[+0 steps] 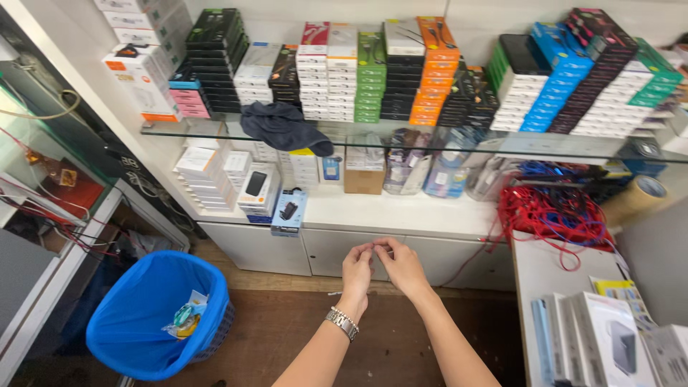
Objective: The person wipes the surfaces of multiple small product boxes with a dark cloth. They pick up each box from a glass shelf, wipe it, and place it on a nearby counter. The process is repeated for several different boxes.
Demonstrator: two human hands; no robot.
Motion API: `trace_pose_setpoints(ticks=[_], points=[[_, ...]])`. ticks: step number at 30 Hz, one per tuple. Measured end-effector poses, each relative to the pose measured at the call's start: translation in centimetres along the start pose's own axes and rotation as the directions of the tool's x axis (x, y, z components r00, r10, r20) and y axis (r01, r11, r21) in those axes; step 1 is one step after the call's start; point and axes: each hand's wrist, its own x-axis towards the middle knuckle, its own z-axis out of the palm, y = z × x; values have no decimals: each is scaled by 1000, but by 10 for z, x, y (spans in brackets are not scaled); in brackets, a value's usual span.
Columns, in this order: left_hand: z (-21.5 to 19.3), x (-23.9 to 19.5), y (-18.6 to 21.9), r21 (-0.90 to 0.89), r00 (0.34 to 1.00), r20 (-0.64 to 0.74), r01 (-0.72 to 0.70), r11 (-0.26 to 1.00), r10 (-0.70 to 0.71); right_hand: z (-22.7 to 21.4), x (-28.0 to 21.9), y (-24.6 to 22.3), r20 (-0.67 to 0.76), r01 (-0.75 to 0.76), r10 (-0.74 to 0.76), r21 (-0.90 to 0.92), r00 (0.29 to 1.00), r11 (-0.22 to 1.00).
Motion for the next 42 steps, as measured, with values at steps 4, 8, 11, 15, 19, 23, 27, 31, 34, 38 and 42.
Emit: trace_pose_setpoints(ticks=[4, 8, 11, 15, 19, 23, 27, 31, 34, 38, 42], points=[[-47, 56, 19, -45, 998, -58, -12, 999, 9, 58, 56, -20, 43, 71, -74, 61, 996, 996], [-102, 117, 29, -27, 995, -101, 0, 1000, -2, 116, 110, -29, 117, 20, -33, 107, 993, 994], [-145, 160, 30, -3, 987, -162, -25, 1000, 24, 164, 146, -21, 146, 37, -54, 114, 988, 993], [-193, 210, 31, -34, 958, -285, -12, 999, 1, 224, 192, 7, 229, -159, 118, 171, 966, 972], [-227, 245, 28, -85, 920, -376, 86, 993, -112, 273, 232, 44, 276, -300, 244, 179, 929, 937], [-252, 283, 4, -103, 892, -413, 155, 983, -184, 313, 268, 77, 327, -386, 337, 98, 883, 917], [-275, 330, -49, -185, 878, -401, 201, 962, -260, 345, 288, 104, 389, -429, 348, 145, 853, 891], [-291, 373, -99, -143, 894, -387, 182, 973, -224, 369, 295, 124, 468, -572, 440, 187, 766, 798], [-296, 382, -119, -47, 919, -346, 183, 982, -188, 384, 294, 137, 531, -669, 469, 283, 706, 687], [-294, 376, -115, 117, 938, -324, 169, 979, -123, 378, 298, 147, 481, -669, 506, 267, 716, 694], [-277, 356, -77, 147, 953, -193, 264, 953, -234, 326, 298, 137, 617, -693, 349, 498, 705, 521]])
